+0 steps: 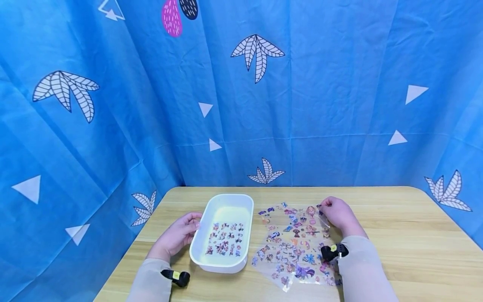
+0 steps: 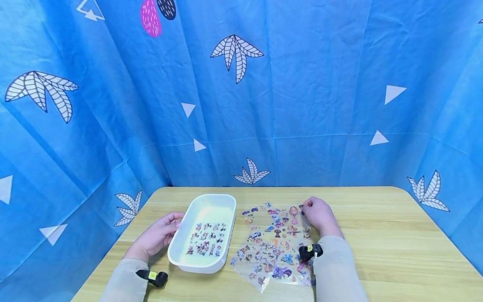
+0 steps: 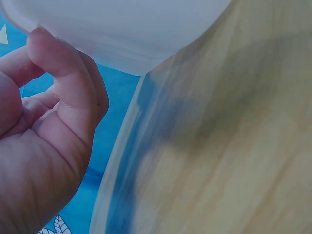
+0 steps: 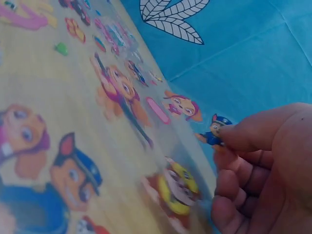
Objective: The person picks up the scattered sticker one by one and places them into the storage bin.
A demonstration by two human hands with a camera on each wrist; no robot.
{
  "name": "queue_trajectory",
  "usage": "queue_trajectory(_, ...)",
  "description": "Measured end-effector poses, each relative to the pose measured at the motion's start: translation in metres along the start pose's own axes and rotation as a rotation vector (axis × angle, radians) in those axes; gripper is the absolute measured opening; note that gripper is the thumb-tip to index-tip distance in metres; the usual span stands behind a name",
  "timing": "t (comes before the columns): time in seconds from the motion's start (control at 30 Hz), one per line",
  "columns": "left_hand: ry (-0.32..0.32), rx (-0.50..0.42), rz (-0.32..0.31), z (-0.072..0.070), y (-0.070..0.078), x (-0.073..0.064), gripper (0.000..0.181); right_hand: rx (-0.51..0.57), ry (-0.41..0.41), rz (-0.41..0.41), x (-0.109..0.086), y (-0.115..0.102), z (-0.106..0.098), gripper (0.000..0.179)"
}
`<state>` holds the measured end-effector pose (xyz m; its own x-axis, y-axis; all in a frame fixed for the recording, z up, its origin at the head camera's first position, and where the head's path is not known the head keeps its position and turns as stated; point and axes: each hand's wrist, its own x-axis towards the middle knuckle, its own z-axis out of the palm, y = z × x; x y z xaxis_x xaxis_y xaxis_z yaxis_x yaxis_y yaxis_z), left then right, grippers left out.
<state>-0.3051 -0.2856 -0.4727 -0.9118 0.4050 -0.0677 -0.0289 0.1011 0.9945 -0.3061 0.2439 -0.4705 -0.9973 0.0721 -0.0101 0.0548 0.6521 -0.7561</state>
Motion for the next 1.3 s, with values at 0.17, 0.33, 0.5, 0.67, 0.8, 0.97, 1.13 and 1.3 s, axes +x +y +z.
queue_trajectory(0.17, 0.000, -0.001, 0.001, -0.001, -0.001, 0.001, 0.048, 0.005, 0.041, -0.006, -0.001, -0.002, -0.005, 0.020)
queue_trajectory(0.33, 0.001, -0.008, -0.003, -0.001, -0.001, 0.001, 0.049, 0.014, 0.086, -0.016, -0.005, -0.006, -0.010, 0.023)
queue_trajectory(0.5, 0.003, -0.011, -0.008, 0.000, 0.000, 0.001, 0.047, 0.031, 0.111, -0.014, -0.006, -0.006, -0.015, 0.026)
queue_trajectory(0.67, 0.002, -0.011, -0.008, 0.000, 0.001, 0.000, 0.047, 0.039, 0.143, -0.008, -0.006, -0.005, -0.019, 0.028)
queue_trajectory(0.8, -0.003, -0.008, -0.005, 0.000, 0.001, 0.000, 0.047, 0.046, 0.175, -0.008, -0.008, -0.006, -0.024, 0.029)
queue_trajectory(0.97, -0.008, -0.005, -0.002, -0.001, 0.000, 0.000, 0.048, 0.084, 0.202, 0.002, -0.010, -0.011, -0.029, 0.033)
queue_trajectory(1.13, -0.013, -0.004, 0.003, -0.001, 0.000, 0.000, 0.049, 0.092, 0.235, -0.005, -0.013, -0.016, -0.032, 0.034)
queue_trajectory(1.3, -0.011, -0.004, 0.002, -0.001, 0.000, 0.000, 0.049, 0.110, 0.254, 0.003, -0.015, -0.019, -0.035, 0.034)
